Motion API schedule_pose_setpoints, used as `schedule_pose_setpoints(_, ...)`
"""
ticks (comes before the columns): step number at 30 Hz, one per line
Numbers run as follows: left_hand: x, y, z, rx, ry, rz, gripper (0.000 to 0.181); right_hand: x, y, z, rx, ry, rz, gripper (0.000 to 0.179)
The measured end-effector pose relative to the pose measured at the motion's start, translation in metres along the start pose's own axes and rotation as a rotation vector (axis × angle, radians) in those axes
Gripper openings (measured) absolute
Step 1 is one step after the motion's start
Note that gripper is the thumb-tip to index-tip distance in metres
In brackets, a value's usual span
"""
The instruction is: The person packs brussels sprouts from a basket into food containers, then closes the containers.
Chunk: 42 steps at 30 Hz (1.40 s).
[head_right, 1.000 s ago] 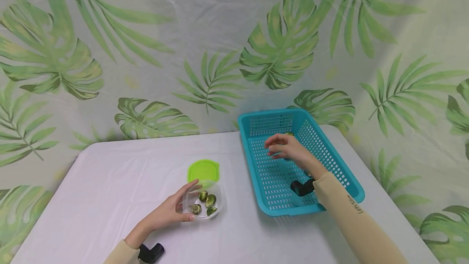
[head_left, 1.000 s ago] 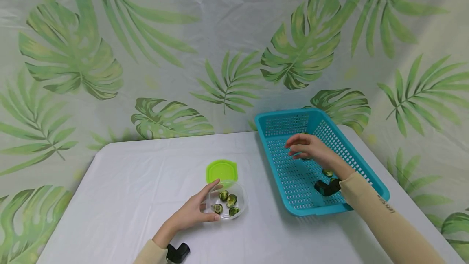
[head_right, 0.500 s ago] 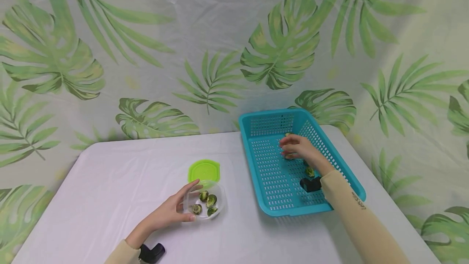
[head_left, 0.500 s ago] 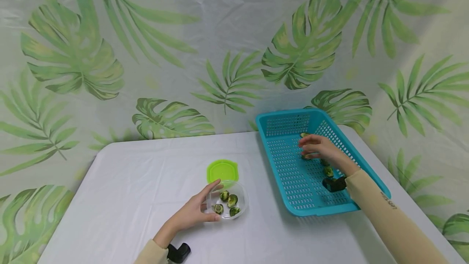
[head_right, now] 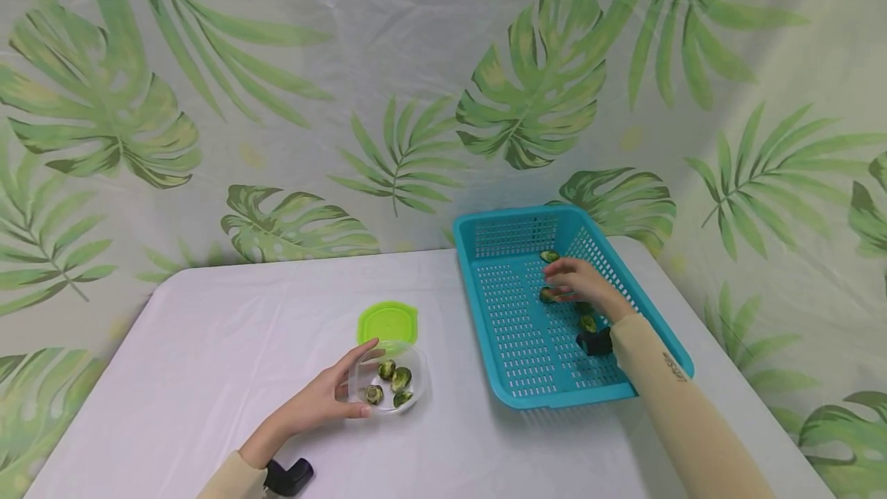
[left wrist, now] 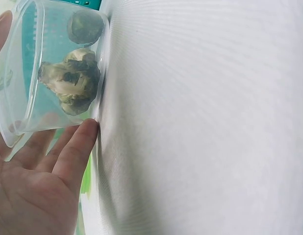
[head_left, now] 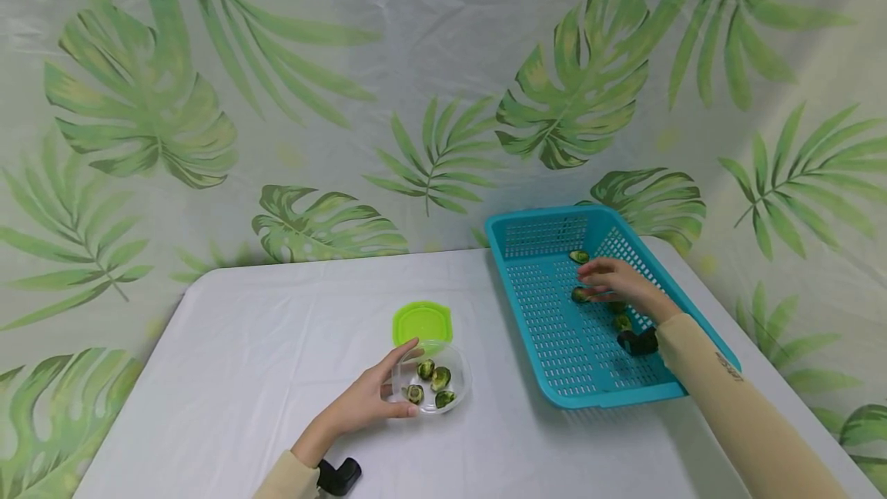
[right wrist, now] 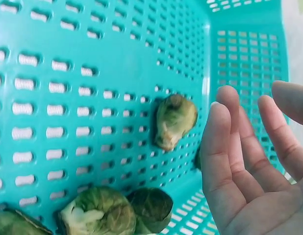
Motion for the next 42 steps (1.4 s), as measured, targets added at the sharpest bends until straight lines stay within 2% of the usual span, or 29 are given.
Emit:
schedule_pose_setpoints(17, 0.001, -0.001, -0.001, -0.024, 0.018, 0.001, 0.092, -0.009, -0.002, 0.016, 0.020, 0.127, -0.039, 0.045)
schedule_pose_setpoints(24, 0.000, -0.001, 0.000, -0.022, 0.013, 0.002, 0.093, -0.012, 0.002, 0.017, 0.035, 0.142, -0.097, 0.046)
schedule_pose_setpoints(30, 0.000, -0.001, 0.000, -0.007, -0.001, 0.003, 0.093, -0.014, 0.005, 0.020, 0.032, 0.158, -0.113, 0.045)
schedule_pose_setpoints(37, 0.000, -0.001, 0.000, -0.004, 0.009, 0.004, 0.094, -0.014, 0.006, 0.018, 0.038, 0.189, -0.098, 0.040)
schedule_pose_setpoints(42, 0.000, -0.002, 0.000, -0.008, 0.016, 0.004, 0.094, -0.014, 0.008, 0.011, 0.045, 0.160, -0.091, 0.039)
Point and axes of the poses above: each hand's wrist, its own x-axis away from the middle knuckle, its own y-axis out of the palm, z = x × y, the point moved 7 cm from there along -x, towards the middle knuckle, and after that the axes turned 14 degrees about -z, right-handed, at the moved point
